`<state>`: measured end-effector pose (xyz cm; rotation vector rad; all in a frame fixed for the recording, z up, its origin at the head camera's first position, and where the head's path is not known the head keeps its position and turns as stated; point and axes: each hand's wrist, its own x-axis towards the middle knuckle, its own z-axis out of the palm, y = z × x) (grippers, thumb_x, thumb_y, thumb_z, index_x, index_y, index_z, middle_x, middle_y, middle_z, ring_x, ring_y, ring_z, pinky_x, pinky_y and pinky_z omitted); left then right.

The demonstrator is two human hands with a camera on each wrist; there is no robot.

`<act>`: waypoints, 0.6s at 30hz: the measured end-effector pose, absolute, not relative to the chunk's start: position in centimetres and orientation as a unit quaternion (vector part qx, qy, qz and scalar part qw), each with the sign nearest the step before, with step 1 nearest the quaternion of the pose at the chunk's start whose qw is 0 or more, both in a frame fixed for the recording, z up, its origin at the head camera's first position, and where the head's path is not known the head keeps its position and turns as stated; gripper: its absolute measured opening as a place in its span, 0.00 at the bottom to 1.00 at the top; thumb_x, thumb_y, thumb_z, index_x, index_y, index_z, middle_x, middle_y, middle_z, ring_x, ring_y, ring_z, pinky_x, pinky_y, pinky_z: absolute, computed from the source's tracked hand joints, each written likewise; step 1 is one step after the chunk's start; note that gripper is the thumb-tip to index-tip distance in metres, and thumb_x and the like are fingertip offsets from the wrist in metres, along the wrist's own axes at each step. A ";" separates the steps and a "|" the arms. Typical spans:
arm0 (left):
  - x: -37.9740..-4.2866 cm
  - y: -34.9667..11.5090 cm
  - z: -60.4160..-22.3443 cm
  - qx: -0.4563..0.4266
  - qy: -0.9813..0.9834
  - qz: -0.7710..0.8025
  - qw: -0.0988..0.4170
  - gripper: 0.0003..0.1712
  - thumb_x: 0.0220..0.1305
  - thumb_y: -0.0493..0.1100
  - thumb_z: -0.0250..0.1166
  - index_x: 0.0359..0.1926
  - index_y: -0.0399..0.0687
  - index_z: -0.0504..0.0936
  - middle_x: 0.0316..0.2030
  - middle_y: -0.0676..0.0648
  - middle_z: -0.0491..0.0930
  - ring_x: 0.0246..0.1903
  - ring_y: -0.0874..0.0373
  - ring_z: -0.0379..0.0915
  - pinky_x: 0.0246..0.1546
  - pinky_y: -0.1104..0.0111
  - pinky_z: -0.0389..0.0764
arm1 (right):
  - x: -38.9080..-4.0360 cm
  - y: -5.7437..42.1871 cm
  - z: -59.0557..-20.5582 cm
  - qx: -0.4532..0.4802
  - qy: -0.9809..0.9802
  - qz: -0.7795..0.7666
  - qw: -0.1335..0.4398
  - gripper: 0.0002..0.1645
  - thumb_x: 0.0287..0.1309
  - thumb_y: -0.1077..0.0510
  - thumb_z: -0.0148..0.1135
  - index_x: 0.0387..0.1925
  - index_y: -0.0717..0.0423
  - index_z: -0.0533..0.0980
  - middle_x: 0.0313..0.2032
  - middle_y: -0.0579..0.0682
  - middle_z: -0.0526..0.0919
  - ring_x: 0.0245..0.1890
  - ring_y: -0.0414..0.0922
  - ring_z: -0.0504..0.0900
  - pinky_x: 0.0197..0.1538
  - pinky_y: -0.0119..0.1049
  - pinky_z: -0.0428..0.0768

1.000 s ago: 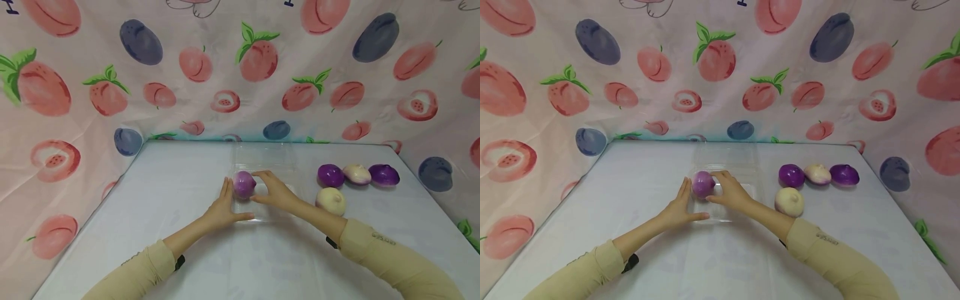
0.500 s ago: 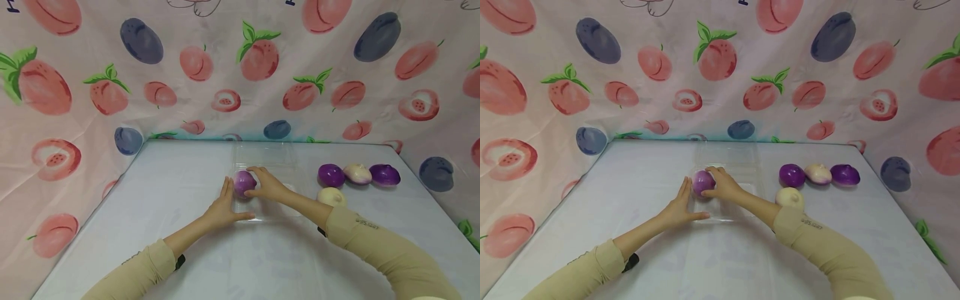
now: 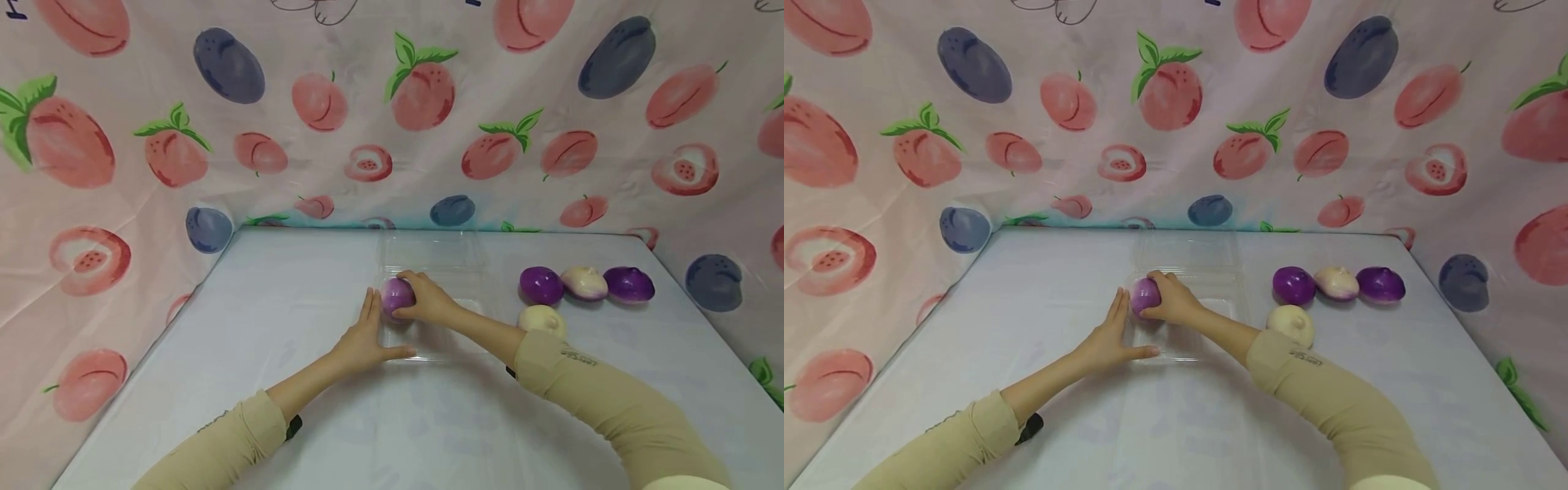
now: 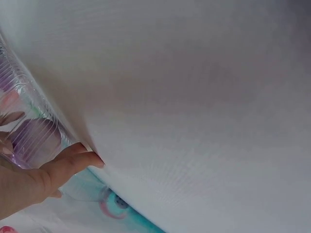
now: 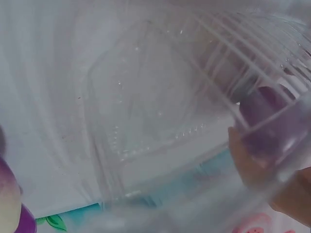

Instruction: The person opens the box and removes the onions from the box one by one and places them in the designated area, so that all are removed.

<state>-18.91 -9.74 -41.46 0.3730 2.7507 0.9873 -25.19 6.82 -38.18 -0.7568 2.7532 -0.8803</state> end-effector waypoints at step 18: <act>-18.9 -9.8 -41.5 0.122 0.929 0.334 0.102 0.73 0.45 0.71 0.67 0.73 0.40 0.32 0.74 0.40 0.25 0.66 0.36 0.57 0.57 0.49 0.72 | -25.3 6.8 -38.6 -0.267 0.910 -0.306 0.082 0.38 0.52 0.57 0.69 0.59 0.63 0.60 0.54 0.68 0.76 0.55 0.61 0.76 0.56 0.51 0.76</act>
